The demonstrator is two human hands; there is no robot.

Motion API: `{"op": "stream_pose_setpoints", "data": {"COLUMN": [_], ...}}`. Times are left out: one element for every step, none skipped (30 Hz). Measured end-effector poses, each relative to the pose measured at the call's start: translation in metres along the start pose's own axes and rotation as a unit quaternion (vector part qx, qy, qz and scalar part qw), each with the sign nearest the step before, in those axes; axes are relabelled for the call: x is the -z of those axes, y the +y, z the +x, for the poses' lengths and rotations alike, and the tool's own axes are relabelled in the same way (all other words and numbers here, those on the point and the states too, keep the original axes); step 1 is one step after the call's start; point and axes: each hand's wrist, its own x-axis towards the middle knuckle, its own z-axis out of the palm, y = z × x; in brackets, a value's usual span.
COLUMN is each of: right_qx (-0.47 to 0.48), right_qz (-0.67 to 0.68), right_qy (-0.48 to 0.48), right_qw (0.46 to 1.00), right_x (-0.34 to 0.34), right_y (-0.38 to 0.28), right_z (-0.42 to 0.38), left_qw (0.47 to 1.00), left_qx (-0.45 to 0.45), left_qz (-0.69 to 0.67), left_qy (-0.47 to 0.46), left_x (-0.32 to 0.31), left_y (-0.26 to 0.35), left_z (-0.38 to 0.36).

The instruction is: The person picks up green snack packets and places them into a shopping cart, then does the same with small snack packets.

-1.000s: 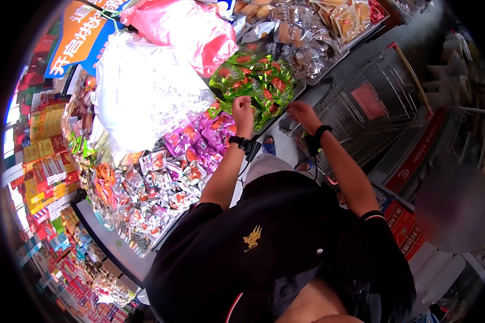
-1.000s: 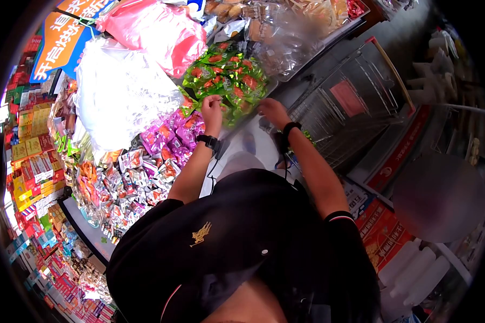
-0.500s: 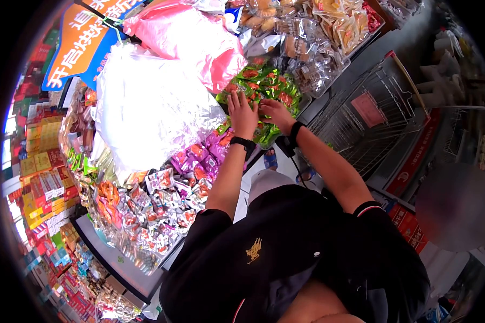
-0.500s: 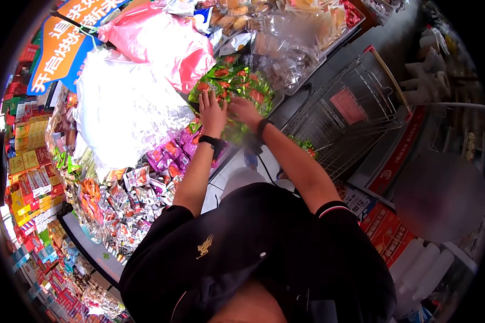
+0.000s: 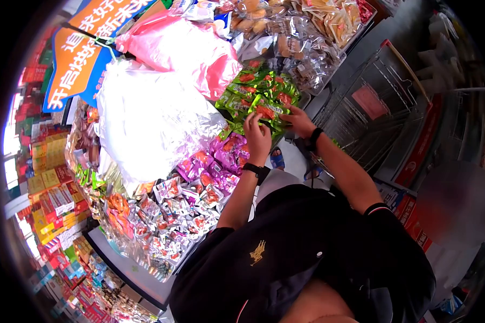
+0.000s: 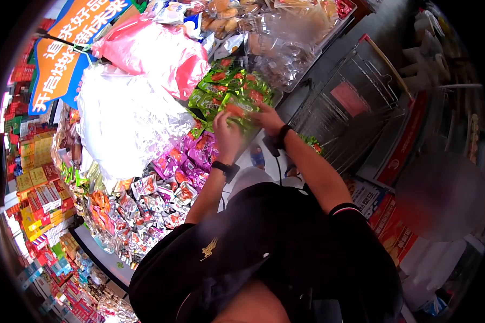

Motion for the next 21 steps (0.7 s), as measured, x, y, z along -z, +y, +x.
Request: {"op": "stream_pose_setpoints", "data": {"right_qx": [-0.002,-0.004,-0.006,-0.017,-0.021,-0.025,-0.029,0.008,-0.005,-0.018,-0.033,-0.022,-0.011,0.0,-0.004,-0.01,-0.018,0.007,0.03,0.053,0.021], "right_qz": [-0.013,-0.026,-0.039,-0.048,-0.066,-0.083,-0.101,-0.122,-0.119,-0.115,-0.111,-0.102,-0.093,-0.085,-0.104,-0.122,-0.139,-0.154,-0.169,-0.185,-0.189], "right_qy": [0.001,0.004,0.008,0.001,0.003,0.005,0.006,-0.006,-0.001,0.004,0.009,0.013,0.016,0.021,0.039,0.058,0.078,0.112,0.146,0.179,0.207], "right_qw": [1.0,1.0,0.999,0.999,0.998,0.996,0.994,0.992,0.993,0.993,0.993,0.994,0.995,0.996,0.994,0.991,0.987,0.982,0.974,0.965,0.96], "right_x": [0.012,0.029,0.043,0.044,0.058,0.076,0.091,0.107,0.121,0.134,0.146,0.155,0.162,0.171,0.181,0.192,0.203,0.214,0.229,0.244,0.26], "right_y": [-0.001,0.0,-0.001,-0.017,-0.016,-0.014,-0.012,-0.01,-0.011,-0.01,-0.008,-0.005,0.0,0.004,0.008,0.014,0.023,0.035,0.051,0.068,0.082], "right_z": [-0.003,-0.007,-0.013,-0.031,-0.036,-0.041,-0.048,-0.053,-0.061,-0.072,-0.082,-0.092,-0.102,-0.111,-0.118,-0.125,-0.132,-0.137,-0.139,-0.14,-0.141], "left_qw": [1.0,1.0,1.0,1.0,1.0,0.995,0.997,0.997,0.996,0.995,0.992,0.987,0.981,0.975,0.95,0.916,0.872,0.857,0.839,0.82,0.8], "left_qx": [0.014,-0.009,-0.007,-0.004,-0.002,0.042,0.015,-0.012,-0.04,-0.02,-0.006,0.007,0.02,0.044,0.099,0.156,0.212,0.231,0.246,0.26,0.273], "left_qz": [-0.025,-0.005,-0.011,-0.016,-0.022,-0.087,-0.067,-0.047,-0.028,-0.048,-0.06,-0.071,-0.081,-0.071,-0.1,-0.127,-0.151,-0.214,-0.199,-0.184,-0.168], "left_qy": [0.009,0.019,0.016,0.012,0.009,-0.013,-0.036,-0.058,-0.079,-0.08,-0.111,-0.142,-0.173,-0.206,-0.277,-0.347,-0.415,-0.408,-0.443,-0.476,-0.507], "left_x": [0.004,0.001,-0.002,-0.005,-0.009,-0.013,-0.019,-0.027,-0.036,-0.052,-0.065,-0.075,-0.087,-0.104,-0.119,-0.135,-0.151,-0.18,-0.194,-0.206,-0.214], "left_y": [0.004,-0.002,-0.003,-0.001,0.001,0.009,0.014,0.018,0.022,0.025,0.028,0.034,0.037,0.034,0.031,0.026,0.022,0.0,-0.006,-0.007,-0.006], "left_z": [0.002,0.002,0.002,0.002,0.003,0.003,0.001,-0.001,-0.004,-0.01,-0.018,-0.025,-0.033,-0.047,-0.055,-0.064,-0.075,-0.094,-0.105,-0.112,-0.118]}}
